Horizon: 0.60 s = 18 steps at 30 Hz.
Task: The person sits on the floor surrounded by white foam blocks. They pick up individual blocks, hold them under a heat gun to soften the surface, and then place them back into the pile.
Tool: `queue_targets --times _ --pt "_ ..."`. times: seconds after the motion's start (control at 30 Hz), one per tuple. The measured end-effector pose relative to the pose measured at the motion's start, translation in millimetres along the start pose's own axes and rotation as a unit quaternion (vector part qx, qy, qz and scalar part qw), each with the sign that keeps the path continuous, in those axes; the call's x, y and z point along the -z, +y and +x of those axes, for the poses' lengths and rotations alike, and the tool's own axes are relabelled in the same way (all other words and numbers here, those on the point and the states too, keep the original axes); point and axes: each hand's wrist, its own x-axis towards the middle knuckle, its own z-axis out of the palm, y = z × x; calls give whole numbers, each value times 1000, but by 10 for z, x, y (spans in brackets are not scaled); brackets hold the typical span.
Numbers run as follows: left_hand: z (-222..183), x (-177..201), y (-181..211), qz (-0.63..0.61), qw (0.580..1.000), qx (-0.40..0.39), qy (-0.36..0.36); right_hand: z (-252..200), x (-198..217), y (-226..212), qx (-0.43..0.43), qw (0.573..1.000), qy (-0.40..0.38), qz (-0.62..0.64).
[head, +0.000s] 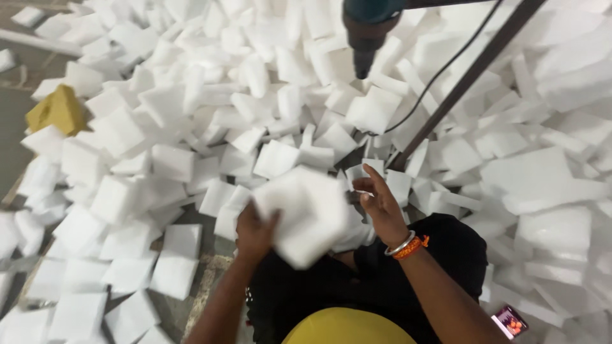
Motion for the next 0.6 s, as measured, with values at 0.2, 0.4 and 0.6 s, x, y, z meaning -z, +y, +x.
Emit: queue_targets --times 0.2,0.4,0.6 --pt "-278 2488 -744 200 957 203 64 57 174 589 -222 970 -49 -88" --pt "-883 3826 -1237 285 884 310 203 -31 385 1139 -312 934 -79 -156" --pt "-895 3668 -1573 280 842 365 281 32 552 1331 -341 937 -25 -67"
